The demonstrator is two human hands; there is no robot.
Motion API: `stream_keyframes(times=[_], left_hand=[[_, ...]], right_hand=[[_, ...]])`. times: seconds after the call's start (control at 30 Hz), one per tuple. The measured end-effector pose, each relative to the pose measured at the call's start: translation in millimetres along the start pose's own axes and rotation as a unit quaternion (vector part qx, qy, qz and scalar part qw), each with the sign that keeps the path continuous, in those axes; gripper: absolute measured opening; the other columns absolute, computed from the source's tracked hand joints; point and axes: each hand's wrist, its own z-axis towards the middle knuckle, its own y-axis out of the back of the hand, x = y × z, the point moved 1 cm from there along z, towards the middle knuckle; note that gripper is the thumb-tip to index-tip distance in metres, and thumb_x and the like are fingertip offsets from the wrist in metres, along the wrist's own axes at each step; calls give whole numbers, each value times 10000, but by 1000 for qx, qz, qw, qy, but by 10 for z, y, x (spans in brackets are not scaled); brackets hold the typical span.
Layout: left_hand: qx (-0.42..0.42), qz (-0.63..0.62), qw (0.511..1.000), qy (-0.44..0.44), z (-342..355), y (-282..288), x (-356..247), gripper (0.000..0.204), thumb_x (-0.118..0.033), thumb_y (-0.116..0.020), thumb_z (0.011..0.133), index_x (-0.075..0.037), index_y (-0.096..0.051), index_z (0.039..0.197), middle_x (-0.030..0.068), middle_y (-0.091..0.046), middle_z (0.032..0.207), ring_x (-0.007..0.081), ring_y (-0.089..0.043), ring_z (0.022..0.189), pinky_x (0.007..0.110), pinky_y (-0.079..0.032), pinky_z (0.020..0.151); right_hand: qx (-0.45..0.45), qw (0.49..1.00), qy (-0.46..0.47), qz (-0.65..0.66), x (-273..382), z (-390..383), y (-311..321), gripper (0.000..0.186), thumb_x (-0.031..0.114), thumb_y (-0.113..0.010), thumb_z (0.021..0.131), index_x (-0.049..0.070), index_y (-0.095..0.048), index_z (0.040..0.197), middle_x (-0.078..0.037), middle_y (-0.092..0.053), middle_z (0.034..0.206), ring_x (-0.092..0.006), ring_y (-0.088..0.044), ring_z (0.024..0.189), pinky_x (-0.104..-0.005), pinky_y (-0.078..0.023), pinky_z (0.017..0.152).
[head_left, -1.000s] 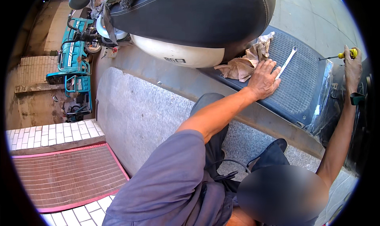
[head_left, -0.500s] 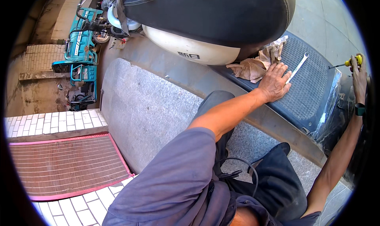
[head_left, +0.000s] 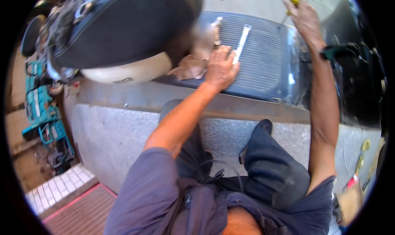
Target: The person sits on the ground and uses a screwdriver to remove screws from the floorboard of a scooter. After removing the screws, the person stands up, moves the scooter, and places a rag on the seat.
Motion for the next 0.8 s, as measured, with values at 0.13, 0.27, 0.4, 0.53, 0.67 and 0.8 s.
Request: stream_keyframes(times=[0.13, 0.27, 0.4, 0.53, 0.67, 0.8], left_hand=[[9, 38, 999, -14, 56, 27, -47, 432, -267, -653, 946, -24, -675, 1303, 184, -588, 1382, 363, -528, 1314, 490, -387, 1136], [19, 35, 999, -13, 53, 49, -32, 433, -283, -671, 932, -27, -679, 1281, 189, -588, 1377, 376, -503, 1343, 515, -362, 1157], [24, 32, 999, -15, 34, 21, -30, 435, -263, -676, 932, -21, -665, 1293, 190, -571, 1395, 384, -497, 1348, 518, -364, 1158], [28, 35, 999, -14, 26, 25, -15, 425, -247, -683, 929, -18, -666, 1286, 187, -567, 1397, 380, -496, 1350, 517, -368, 1155], [29, 34, 999, -14, 33, 34, -12, 418, -247, -680, 933, -21, -666, 1284, 186, -565, 1398, 378, -495, 1350, 517, -371, 1152], [28, 32, 999, -15, 42, 36, -18, 416, -243, -680, 934, -21, -663, 1285, 186, -566, 1395, 378, -495, 1349, 518, -370, 1153]], right_hand=[[-123, 990, -46, 43, -107, 27, 92, 353, 271, -678, 948, -24, -560, 1102, -238, -669, 723, -452, -694, 733, -529, -551, 669], [-150, 976, -107, 116, -121, 3, 575, 305, 187, -633, 948, -16, -523, 1148, -195, -687, 702, -371, -728, 697, -486, -570, 632], [-103, 969, -156, 164, -200, -112, 470, 339, 211, -620, 938, -32, -515, 1150, -198, -704, 719, -357, -740, 717, -473, -578, 648], [-75, 965, -202, 148, -229, -165, 395, 368, 265, -614, 943, -27, -519, 1147, -197, -713, 752, -372, -736, 742, -497, -570, 685], [-91, 956, -251, 124, -182, -138, 391, 368, 299, -602, 950, -16, -533, 1128, -197, -718, 766, -401, -727, 746, -521, -565, 693], [-68, 964, -238, 96, -258, -122, 335, 357, 286, -594, 948, -25, -556, 1119, -219, -705, 743, -417, -719, 744, -524, -563, 679]])
